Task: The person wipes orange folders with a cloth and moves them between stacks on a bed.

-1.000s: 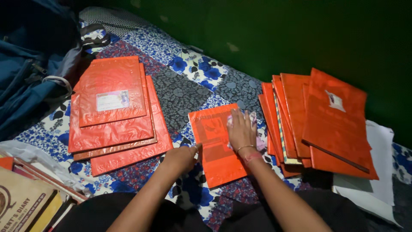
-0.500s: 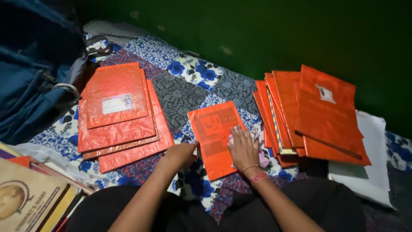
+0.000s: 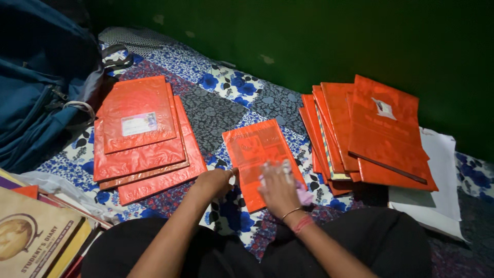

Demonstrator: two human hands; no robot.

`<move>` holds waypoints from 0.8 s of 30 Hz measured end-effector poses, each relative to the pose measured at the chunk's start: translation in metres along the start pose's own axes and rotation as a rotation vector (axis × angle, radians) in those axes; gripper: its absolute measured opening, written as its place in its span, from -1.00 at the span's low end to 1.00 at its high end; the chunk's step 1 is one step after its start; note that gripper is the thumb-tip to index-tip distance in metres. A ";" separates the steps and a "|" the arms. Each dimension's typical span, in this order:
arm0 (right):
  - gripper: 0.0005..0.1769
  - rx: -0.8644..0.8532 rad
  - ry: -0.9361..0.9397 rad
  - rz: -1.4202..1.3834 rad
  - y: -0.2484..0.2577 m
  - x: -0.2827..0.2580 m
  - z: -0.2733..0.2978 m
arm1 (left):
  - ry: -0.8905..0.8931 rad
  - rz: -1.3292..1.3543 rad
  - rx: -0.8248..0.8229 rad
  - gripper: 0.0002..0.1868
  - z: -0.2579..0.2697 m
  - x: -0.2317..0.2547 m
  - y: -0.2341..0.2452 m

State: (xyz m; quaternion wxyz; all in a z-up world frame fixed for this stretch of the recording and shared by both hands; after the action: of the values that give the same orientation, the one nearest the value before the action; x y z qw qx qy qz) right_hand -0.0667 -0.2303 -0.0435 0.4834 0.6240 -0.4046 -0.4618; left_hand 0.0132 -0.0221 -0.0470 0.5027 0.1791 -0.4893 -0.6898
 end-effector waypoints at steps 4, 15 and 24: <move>-0.32 0.092 0.235 -0.068 0.011 -0.032 0.004 | -0.014 -0.015 0.017 -0.32 -0.003 0.000 -0.003; -0.40 0.093 0.051 -0.147 0.007 -0.018 -0.014 | 0.003 0.007 0.030 -0.33 0.006 0.003 0.006; -0.41 0.162 -0.347 -0.116 -0.012 0.058 -0.032 | 0.003 -0.004 0.001 -0.39 0.004 0.001 0.002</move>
State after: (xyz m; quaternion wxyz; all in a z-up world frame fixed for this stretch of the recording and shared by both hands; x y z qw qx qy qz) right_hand -0.0212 -0.2756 -0.0620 0.3271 0.5942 -0.4810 -0.5555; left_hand 0.0106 -0.0210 -0.0430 0.5018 0.1815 -0.4884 -0.6904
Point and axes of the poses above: each hand's wrist, its own z-axis away from the middle knuckle, its own y-axis out of the back of the hand, x = y × z, the point moved 3 cm from there along -z, towards the middle knuckle, and after that the axes turned 7 degrees about -z, right-handed, at the moved point
